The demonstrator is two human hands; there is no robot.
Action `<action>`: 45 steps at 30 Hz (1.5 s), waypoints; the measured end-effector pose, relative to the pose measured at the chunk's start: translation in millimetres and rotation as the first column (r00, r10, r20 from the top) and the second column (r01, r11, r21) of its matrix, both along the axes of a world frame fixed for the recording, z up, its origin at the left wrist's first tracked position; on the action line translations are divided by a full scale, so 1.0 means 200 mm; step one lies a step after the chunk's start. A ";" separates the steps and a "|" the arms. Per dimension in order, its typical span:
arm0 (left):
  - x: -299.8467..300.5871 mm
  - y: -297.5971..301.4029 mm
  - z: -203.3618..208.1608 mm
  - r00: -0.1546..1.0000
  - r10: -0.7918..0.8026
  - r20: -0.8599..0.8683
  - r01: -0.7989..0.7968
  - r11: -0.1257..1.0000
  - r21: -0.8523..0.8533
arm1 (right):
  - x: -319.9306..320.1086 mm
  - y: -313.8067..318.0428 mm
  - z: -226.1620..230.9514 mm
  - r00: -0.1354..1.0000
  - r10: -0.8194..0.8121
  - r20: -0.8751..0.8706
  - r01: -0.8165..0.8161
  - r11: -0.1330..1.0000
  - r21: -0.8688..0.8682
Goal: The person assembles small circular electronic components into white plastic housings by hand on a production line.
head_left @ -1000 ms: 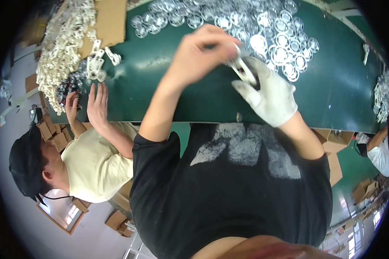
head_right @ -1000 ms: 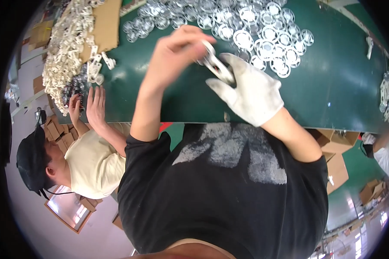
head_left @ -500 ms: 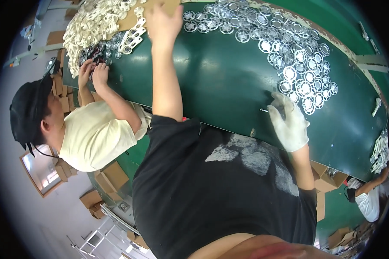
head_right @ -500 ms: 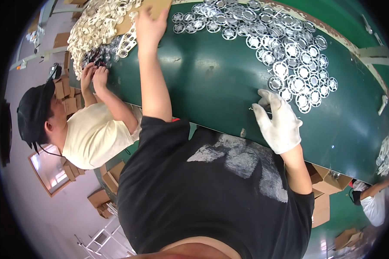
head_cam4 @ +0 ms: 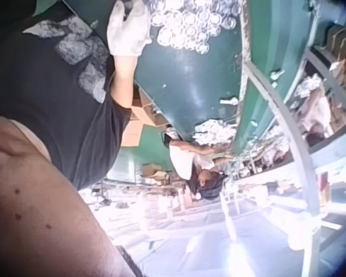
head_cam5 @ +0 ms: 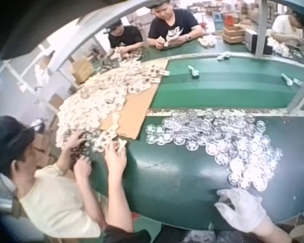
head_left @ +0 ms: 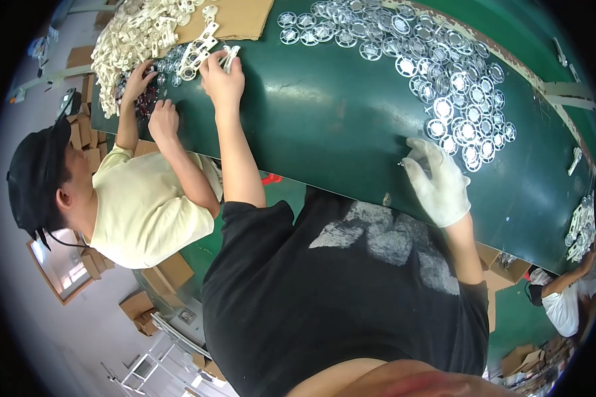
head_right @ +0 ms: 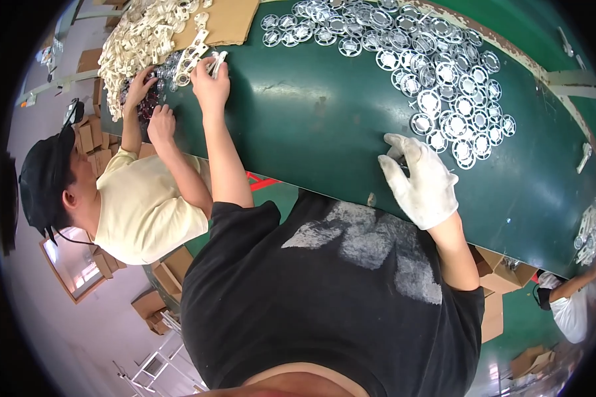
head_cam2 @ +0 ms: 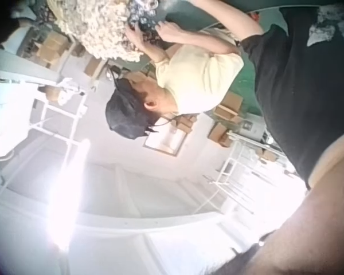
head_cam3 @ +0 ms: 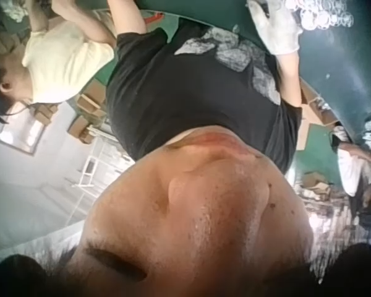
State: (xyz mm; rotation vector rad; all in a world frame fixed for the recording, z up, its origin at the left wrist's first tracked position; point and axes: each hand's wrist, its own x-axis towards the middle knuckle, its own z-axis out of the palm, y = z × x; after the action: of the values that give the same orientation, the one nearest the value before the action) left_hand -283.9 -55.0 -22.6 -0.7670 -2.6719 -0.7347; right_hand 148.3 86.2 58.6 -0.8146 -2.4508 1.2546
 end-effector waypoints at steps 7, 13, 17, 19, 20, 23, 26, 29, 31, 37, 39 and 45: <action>0.12 -0.06 0.09 0.968 -0.078 -0.237 0.115 0.982 0.147 | 0.01 0.00 0.00 1.000 0.012 0.013 -0.012 1.000 0.022; 0.42 0.07 0.15 0.937 -0.335 -0.097 0.349 0.892 0.286 | -0.03 0.00 0.01 0.999 0.033 -0.021 -0.032 0.998 0.050; 0.81 0.17 0.30 0.744 -0.669 0.003 0.510 0.570 0.645 | -0.05 -0.02 0.01 0.999 -0.007 -0.053 0.001 0.994 -0.113; 1.05 0.21 0.36 0.491 -0.871 -0.002 0.590 0.331 0.736 | -0.08 0.00 0.04 0.999 0.023 -0.030 -0.032 0.947 -0.320; 1.14 0.25 0.36 0.320 -0.944 -0.083 0.612 0.139 0.779 | -0.08 0.02 0.05 0.997 0.079 -0.026 -0.080 0.812 -0.579; 1.26 0.34 0.37 0.088 -0.994 -0.060 0.622 0.008 0.783 | -0.04 0.00 0.08 0.972 0.035 -0.234 -0.211 0.574 -0.791; 1.18 0.41 0.38 0.233 -0.970 0.063 0.753 0.221 0.620 | 0.00 0.01 0.03 0.975 -0.121 -0.188 -0.098 0.524 -0.846; 1.00 0.49 0.26 0.640 -0.768 0.012 0.757 0.634 0.158 | 0.03 -0.02 0.00 0.954 -0.257 -0.156 0.021 0.577 -0.817; 0.91 0.50 0.20 0.725 -0.689 -0.022 0.689 0.725 -0.001 | 0.05 -0.02 -0.01 0.972 -0.225 -0.074 0.109 0.700 -0.705; 0.88 0.41 0.13 0.737 -0.669 0.092 0.675 0.734 -0.074 | 0.11 -0.04 -0.02 0.963 -0.269 0.010 0.226 0.787 -0.574; 0.88 0.39 0.13 0.737 -0.659 0.147 0.672 0.739 -0.055 | 0.12 -0.03 -0.02 0.981 -0.196 0.008 0.193 0.955 -0.227; 0.97 0.36 0.21 0.478 -0.800 0.363 0.681 0.598 0.422 | 0.08 0.00 0.01 0.990 -0.139 -0.009 0.139 0.990 0.015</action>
State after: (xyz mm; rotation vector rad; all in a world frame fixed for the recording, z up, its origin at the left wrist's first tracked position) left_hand -89.5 17.7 18.5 -1.9875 -2.4831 -1.6341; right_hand 165.3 85.4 61.3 -0.9561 -2.3490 1.1854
